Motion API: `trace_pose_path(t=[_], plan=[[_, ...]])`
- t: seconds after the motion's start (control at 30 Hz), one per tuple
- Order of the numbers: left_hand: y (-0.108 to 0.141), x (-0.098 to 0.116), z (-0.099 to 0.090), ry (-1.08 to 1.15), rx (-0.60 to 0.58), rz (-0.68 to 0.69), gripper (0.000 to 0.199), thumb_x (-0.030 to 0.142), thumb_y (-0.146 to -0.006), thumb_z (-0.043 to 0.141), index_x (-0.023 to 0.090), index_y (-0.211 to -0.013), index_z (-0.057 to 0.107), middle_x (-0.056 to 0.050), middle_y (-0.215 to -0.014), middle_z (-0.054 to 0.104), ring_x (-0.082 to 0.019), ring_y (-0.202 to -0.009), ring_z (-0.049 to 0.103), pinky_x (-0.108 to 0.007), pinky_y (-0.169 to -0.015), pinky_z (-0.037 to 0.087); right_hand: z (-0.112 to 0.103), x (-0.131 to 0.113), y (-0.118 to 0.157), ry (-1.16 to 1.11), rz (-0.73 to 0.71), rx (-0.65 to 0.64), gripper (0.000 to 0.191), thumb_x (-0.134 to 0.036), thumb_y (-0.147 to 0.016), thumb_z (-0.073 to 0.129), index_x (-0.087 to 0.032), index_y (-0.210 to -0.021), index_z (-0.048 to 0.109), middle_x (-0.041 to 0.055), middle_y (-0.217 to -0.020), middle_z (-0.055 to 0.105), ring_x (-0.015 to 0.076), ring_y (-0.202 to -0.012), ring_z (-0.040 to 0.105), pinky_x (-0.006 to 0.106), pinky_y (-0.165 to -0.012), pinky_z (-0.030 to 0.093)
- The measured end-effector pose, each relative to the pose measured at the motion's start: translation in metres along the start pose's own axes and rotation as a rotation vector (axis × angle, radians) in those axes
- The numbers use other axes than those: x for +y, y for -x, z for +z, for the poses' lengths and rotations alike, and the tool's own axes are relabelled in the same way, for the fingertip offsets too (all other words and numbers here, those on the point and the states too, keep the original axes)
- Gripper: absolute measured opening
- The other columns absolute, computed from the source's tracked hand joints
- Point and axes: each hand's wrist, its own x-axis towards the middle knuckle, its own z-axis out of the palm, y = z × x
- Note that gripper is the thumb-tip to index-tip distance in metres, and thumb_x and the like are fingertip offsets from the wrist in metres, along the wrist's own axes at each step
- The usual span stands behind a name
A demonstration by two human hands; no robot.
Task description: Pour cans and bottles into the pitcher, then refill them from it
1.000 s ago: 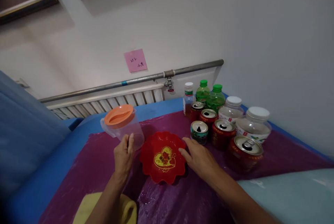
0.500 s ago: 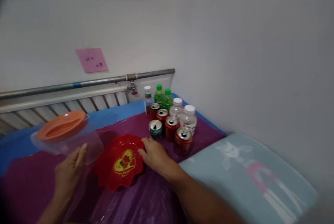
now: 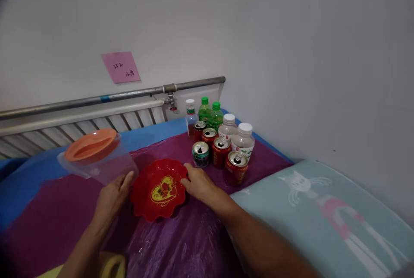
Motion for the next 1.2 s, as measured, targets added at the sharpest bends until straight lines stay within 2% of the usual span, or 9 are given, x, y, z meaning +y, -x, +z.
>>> trace_pose_path(t=[0.13,0.23,0.5,0.77,0.9,1.1,1.2], plan=[[-0.003,-0.003,0.006,-0.041,-0.119,0.033,0.038,0.051,-0.091,0.034,0.024,-0.068,0.048,-0.011,-0.074,0.068,-0.026,-0.077,0.065,-0.029,-0.058,0.031,0.005,0.002,-0.004,-0.042,-0.001,0.014,0.043,-0.007,-0.077,0.056,-0.017,-0.119,0.061,0.0035,-0.085,0.07,0.0161,-0.072,0.062,0.023,-0.062,0.042],[-0.005,-0.005,0.008,-0.061,-0.159,0.027,0.031,0.043,-0.092,0.036,0.024,-0.07,0.049,-0.01,-0.077,0.069,-0.024,-0.077,0.065,-0.029,-0.059,0.032,0.007,0.004,-0.006,-0.072,0.001,0.026,0.048,-0.004,-0.075,0.055,-0.017,-0.121,0.06,0.0018,-0.083,0.069,0.0148,-0.069,0.061,0.022,-0.06,0.041],[-0.004,-0.006,0.008,-0.083,-0.194,0.002,0.018,0.035,-0.089,0.043,0.023,-0.079,0.05,-0.007,-0.079,0.07,-0.021,-0.072,0.064,-0.028,-0.057,0.033,0.008,0.007,-0.007,-0.11,0.029,0.02,0.049,-0.003,-0.072,0.057,-0.015,-0.12,0.06,-0.0034,-0.069,0.06,0.0124,-0.062,0.055,0.021,-0.055,0.038],[-0.005,-0.009,0.006,-0.11,-0.195,0.008,0.015,0.033,-0.088,0.044,0.022,-0.083,0.053,-0.009,-0.084,0.072,-0.022,-0.077,0.066,-0.029,-0.058,0.034,0.005,0.003,-0.003,-0.06,0.019,-0.042,0.036,-0.007,-0.074,0.059,-0.017,-0.109,0.061,-0.0045,-0.068,0.06,0.011,-0.06,0.053,0.02,-0.052,0.033],[-0.004,-0.008,0.007,-0.11,-0.182,0.013,0.022,0.036,-0.09,0.04,0.02,-0.089,0.055,-0.012,-0.086,0.072,-0.026,-0.08,0.067,-0.031,-0.061,0.037,0.002,0.0,0.0,0.004,-0.009,-0.041,0.036,-0.01,-0.076,0.058,-0.017,-0.11,0.06,-0.0025,-0.073,0.063,0.0122,-0.063,0.057,0.021,-0.054,0.034],[0.002,0.001,0.012,-0.107,-0.132,0.018,0.051,0.052,-0.095,0.019,0.018,-0.101,0.056,-0.018,-0.091,0.073,-0.033,-0.092,0.069,-0.037,-0.07,0.044,-0.003,-0.005,0.009,0.104,-0.04,-0.002,0.034,-0.016,-0.077,0.058,-0.017,-0.111,0.061,0.0039,-0.084,0.07,0.0182,-0.073,0.064,0.024,-0.057,0.035],[0.003,0.008,0.012,-0.129,-0.126,0.046,0.05,0.048,-0.096,0.016,0.018,-0.104,0.056,-0.017,-0.096,0.073,-0.032,-0.096,0.069,-0.037,-0.073,0.045,-0.006,-0.007,0.013,0.14,-0.049,0.025,0.03,-0.018,-0.079,0.059,-0.017,-0.109,0.062,0.0067,-0.089,0.072,0.0213,-0.08,0.067,0.026,-0.06,0.037]])
